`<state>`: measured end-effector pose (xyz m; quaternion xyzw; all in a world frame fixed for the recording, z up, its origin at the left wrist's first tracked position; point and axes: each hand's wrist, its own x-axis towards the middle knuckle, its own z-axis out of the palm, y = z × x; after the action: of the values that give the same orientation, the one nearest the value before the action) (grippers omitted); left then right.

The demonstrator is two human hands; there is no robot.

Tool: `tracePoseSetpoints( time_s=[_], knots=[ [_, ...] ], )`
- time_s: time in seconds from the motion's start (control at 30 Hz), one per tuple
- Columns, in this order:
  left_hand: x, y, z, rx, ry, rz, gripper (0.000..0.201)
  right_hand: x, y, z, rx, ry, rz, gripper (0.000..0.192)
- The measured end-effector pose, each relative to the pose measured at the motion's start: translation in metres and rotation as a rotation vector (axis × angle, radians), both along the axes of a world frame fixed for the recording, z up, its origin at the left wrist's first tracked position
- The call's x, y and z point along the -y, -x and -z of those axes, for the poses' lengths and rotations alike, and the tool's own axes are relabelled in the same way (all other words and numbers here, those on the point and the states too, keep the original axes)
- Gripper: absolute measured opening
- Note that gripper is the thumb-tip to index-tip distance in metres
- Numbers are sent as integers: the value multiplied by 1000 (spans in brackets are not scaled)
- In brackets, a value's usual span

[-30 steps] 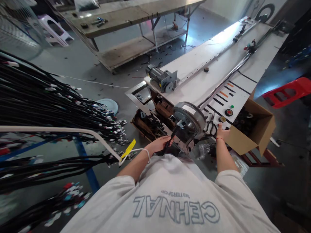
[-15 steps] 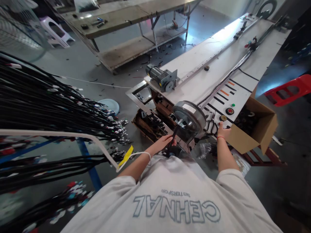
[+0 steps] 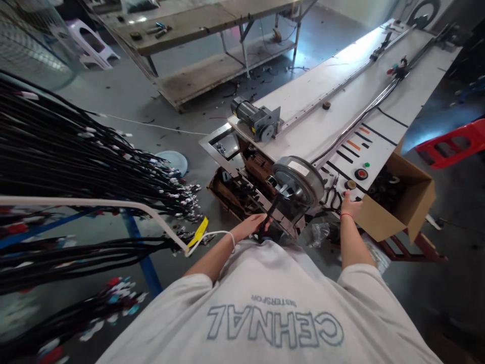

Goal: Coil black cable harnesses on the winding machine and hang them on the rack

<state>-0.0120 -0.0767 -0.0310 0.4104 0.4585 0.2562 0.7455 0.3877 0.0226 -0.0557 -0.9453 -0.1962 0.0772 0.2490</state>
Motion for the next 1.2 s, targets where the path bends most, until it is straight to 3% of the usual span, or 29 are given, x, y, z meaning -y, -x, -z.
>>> tracePoseSetpoints(
  time_s=[0.2, 0.37, 0.53, 0.63, 0.8, 1.0, 1.2],
  knots=[
    [-4, -4, 12, -193, -174, 1, 69, 1, 1, -3, -14, 8, 2, 71],
    [0, 0, 20, -146, -116, 82, 74, 2, 4, -8, -21, 5, 0, 69],
    [8, 7, 13, 92, 69, 27, 61, 2, 7, -12, -21, -7, 8, 68],
    [10, 8, 6, 49, 49, -17, 55, 2, 7, -11, -25, 10, 7, 70],
    [12, 1, 4, 76, 58, -220, 54, 2, 4, -9, -15, 17, -6, 71],
    [15, 0, -3, 298, 159, -184, 54, 2, 1, -6, -11, -20, 10, 71],
    [17, -2, -5, 139, 52, -168, 61, 2, 1, -5, -28, -27, 4, 71]
  ],
)
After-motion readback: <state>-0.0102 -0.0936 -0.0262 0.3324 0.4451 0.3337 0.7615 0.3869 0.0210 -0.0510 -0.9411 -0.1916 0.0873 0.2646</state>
